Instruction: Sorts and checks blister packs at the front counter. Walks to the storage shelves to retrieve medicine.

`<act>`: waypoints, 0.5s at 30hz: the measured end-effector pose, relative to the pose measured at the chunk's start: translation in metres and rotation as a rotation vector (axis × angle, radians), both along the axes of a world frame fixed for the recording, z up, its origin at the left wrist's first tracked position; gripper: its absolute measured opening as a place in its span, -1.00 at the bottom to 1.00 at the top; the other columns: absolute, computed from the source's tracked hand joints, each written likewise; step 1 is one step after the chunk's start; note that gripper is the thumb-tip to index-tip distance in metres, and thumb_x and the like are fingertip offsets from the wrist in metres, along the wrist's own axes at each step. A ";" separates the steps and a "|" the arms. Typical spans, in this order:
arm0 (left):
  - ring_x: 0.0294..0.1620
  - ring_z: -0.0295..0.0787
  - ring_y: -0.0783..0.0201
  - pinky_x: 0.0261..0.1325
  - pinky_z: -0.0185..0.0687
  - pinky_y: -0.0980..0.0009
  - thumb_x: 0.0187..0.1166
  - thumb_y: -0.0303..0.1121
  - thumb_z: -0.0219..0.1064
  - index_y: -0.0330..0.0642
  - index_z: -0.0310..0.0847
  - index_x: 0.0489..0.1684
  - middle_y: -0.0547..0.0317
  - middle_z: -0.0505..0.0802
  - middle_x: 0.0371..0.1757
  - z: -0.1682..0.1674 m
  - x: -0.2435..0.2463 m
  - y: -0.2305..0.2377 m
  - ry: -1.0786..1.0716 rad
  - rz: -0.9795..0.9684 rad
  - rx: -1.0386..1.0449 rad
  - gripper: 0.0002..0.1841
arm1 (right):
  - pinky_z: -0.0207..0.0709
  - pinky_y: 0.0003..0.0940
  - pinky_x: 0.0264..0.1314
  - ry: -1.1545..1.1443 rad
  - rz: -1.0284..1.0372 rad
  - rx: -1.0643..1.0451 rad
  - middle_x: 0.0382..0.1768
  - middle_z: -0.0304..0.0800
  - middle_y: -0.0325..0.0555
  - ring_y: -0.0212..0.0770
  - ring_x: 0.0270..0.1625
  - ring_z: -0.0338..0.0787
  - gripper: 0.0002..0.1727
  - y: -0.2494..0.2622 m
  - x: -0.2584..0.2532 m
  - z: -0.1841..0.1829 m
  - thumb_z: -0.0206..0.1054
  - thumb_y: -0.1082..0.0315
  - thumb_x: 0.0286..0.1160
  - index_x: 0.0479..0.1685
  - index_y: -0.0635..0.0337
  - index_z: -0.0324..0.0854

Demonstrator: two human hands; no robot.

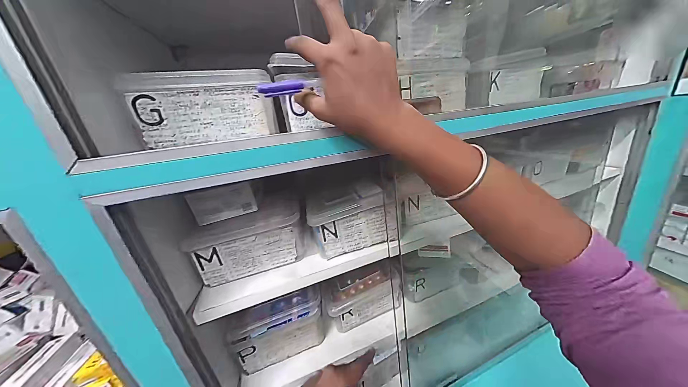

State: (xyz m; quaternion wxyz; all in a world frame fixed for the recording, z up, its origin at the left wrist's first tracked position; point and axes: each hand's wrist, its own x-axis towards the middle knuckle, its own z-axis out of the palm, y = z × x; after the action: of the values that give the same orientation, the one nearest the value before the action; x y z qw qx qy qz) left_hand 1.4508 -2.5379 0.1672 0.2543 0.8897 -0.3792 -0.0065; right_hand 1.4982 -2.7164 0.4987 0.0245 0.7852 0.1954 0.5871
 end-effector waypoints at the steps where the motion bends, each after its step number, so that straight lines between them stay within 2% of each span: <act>1: -0.13 0.94 -0.14 0.01 0.78 -0.21 0.76 -0.15 0.21 -0.34 0.63 0.44 -0.19 0.93 -0.04 0.030 -0.008 -0.002 -0.106 0.004 -0.077 -0.52 | 0.55 -0.08 -0.20 0.057 -0.053 -0.014 0.80 0.16 0.09 -0.02 0.00 0.78 -0.36 0.002 -0.001 0.009 0.35 -0.12 0.42 0.58 -0.29 0.56; 3: -0.05 0.94 0.04 0.08 0.81 0.01 0.76 -0.17 0.20 -0.35 0.65 0.39 -0.09 0.93 0.02 0.074 -0.017 -0.004 -0.368 0.048 -0.190 -0.55 | 0.54 -0.09 -0.21 0.079 -0.077 -0.022 0.70 0.28 0.13 -0.02 -0.02 0.78 -0.40 -0.002 -0.001 0.011 0.33 -0.12 0.45 0.52 -0.20 0.60; 4: -0.01 0.91 0.08 0.11 0.75 0.09 0.77 -0.19 0.19 -0.37 0.67 0.35 -0.11 0.93 0.03 0.087 -0.016 -0.003 -0.500 0.064 -0.249 -0.57 | 0.54 -0.10 -0.20 0.067 -0.080 -0.021 0.64 0.37 0.13 -0.01 0.00 0.78 -0.40 -0.008 0.001 0.008 0.33 -0.10 0.45 0.51 -0.15 0.62; 7: 0.17 0.81 0.15 0.26 0.60 0.26 0.80 -0.21 0.13 -0.33 0.70 0.27 -0.19 0.89 0.12 0.117 0.004 -0.007 -0.793 0.098 -0.378 -0.61 | 0.53 -0.10 -0.18 0.048 -0.073 -0.026 0.58 0.52 -0.05 -0.03 0.10 0.76 -0.43 -0.025 0.005 0.006 0.36 0.00 0.44 0.46 -0.06 0.65; 9: 0.34 0.75 0.19 0.42 0.56 0.24 0.81 -0.20 0.12 -0.22 0.68 0.31 -0.12 0.86 0.23 0.135 0.023 -0.007 -0.929 0.101 -0.406 -0.63 | 0.53 -0.10 -0.17 0.048 -0.077 -0.036 0.43 0.64 -0.12 -0.05 0.15 0.75 -0.48 -0.032 0.006 0.008 0.34 0.11 0.40 0.39 -0.04 0.68; 11: 0.39 0.75 0.06 0.43 0.60 0.07 0.76 -0.19 0.16 -0.27 0.73 0.20 -0.14 0.85 0.25 0.156 0.044 -0.007 -1.061 0.105 -0.440 -0.64 | 0.52 -0.12 -0.10 0.062 -0.085 -0.046 0.27 0.75 -0.13 -0.05 0.20 0.74 -0.52 -0.040 0.005 0.008 0.31 0.14 0.45 0.40 -0.06 0.68; 12: 0.44 0.70 0.03 0.47 0.57 0.04 0.75 -0.17 0.16 -0.29 0.72 0.21 -0.14 0.82 0.31 0.168 0.052 -0.007 -1.096 0.121 -0.437 -0.62 | 0.53 -0.14 -0.10 0.066 -0.093 -0.048 0.21 0.78 -0.15 -0.06 0.20 0.75 -0.54 -0.045 0.005 0.008 0.29 0.13 0.49 0.40 -0.08 0.68; 15: 0.56 0.56 -0.01 0.60 0.43 0.06 0.76 -0.13 0.11 -0.35 0.66 0.31 -0.18 0.69 0.47 0.212 0.074 -0.005 -1.131 0.139 -0.421 -0.53 | 0.54 -0.16 -0.09 0.080 -0.096 -0.003 0.23 0.77 -0.10 -0.05 0.18 0.75 -0.47 -0.058 0.005 0.008 0.27 0.07 0.54 0.54 -0.18 0.59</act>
State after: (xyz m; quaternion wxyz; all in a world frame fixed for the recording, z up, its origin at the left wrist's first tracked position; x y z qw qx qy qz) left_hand 1.5243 -2.5427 0.3797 0.1837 0.7084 -0.3896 0.5592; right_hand 1.5035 -2.7741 0.5062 0.0460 0.8164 0.1593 0.5531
